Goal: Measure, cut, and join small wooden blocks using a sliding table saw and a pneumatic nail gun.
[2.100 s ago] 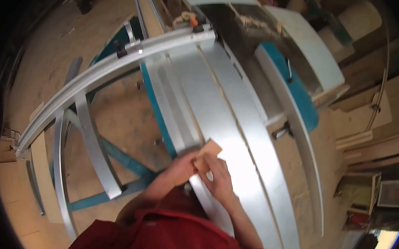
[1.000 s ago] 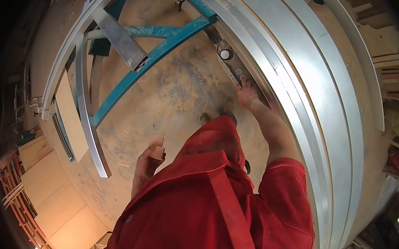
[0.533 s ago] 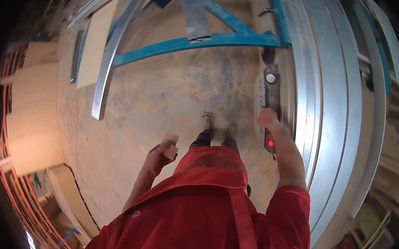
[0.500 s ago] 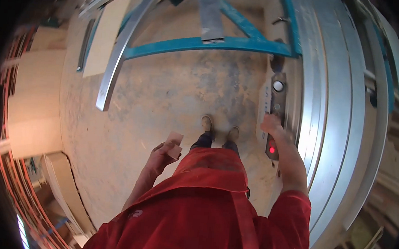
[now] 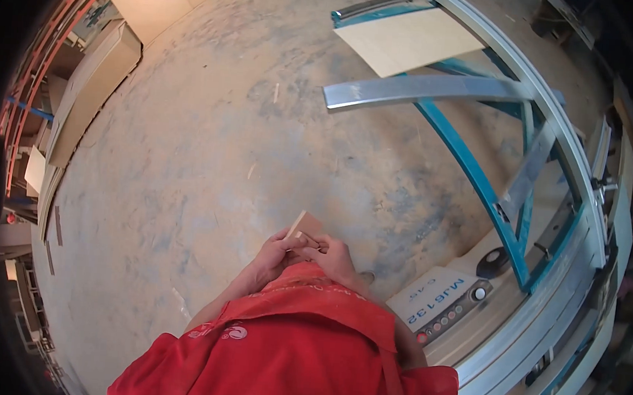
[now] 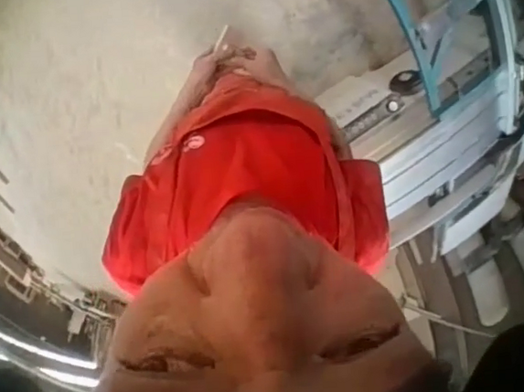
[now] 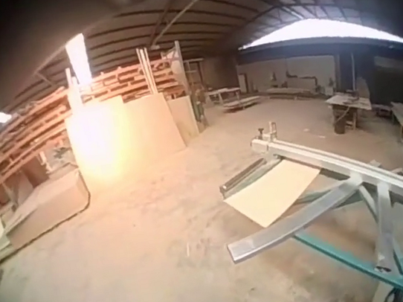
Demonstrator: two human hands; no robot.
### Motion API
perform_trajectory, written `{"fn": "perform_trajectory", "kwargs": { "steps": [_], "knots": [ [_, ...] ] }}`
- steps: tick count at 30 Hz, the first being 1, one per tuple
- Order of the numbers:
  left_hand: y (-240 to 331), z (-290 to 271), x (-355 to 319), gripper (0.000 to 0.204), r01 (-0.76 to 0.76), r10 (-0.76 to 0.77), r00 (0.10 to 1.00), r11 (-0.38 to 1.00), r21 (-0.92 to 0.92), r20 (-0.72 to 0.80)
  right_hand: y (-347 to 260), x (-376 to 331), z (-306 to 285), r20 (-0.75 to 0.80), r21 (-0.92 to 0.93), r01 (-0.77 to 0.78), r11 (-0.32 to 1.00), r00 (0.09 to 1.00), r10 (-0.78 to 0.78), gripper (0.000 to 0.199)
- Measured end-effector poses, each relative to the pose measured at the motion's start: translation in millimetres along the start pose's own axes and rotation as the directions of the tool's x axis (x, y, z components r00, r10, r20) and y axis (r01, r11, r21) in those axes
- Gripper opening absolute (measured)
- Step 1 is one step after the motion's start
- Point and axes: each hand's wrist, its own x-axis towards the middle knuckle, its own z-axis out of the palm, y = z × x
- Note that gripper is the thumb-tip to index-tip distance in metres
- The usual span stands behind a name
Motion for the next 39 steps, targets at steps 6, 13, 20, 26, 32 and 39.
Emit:
{"fn": "perform_trajectory", "kwargs": {
  "steps": [6,13,20,26,32,39],
  "knots": [
    [109,-58,-4,0.041,0.135,-0.059,0.938,0.97,-0.203,0.341,-50,63,47,0.022,-0.18,0.046,0.983,0.999,-0.043,0.025],
    [196,-101,-10,0.04,-0.036,0.16,0.958,0.89,-0.454,0.237,-175,109,120,0.071,-0.648,0.626,0.433,0.616,-0.785,0.025],
    [254,-127,-18,0.047,-0.169,0.32,0.904,0.875,-0.453,0.282,-185,184,163,0.253,-0.597,0.701,0.391,0.626,-0.738,0.028],
    [315,-144,14,0.054,-0.243,0.33,0.921,0.901,-0.36,0.205,-205,260,179,0.24,-0.461,0.721,0.517,0.662,-0.71,0.027],
    [389,-157,72,0.054,-0.133,0.214,0.955,0.927,-0.351,0.205,-242,352,173,0.336,-0.402,0.689,0.603,0.724,-0.602,0.029],
    [481,-151,116,0.051,-0.075,0.148,0.973,0.929,-0.361,0.179,-291,453,167,0.435,-0.448,0.639,0.626,0.767,-0.471,0.029]
  ]
}}
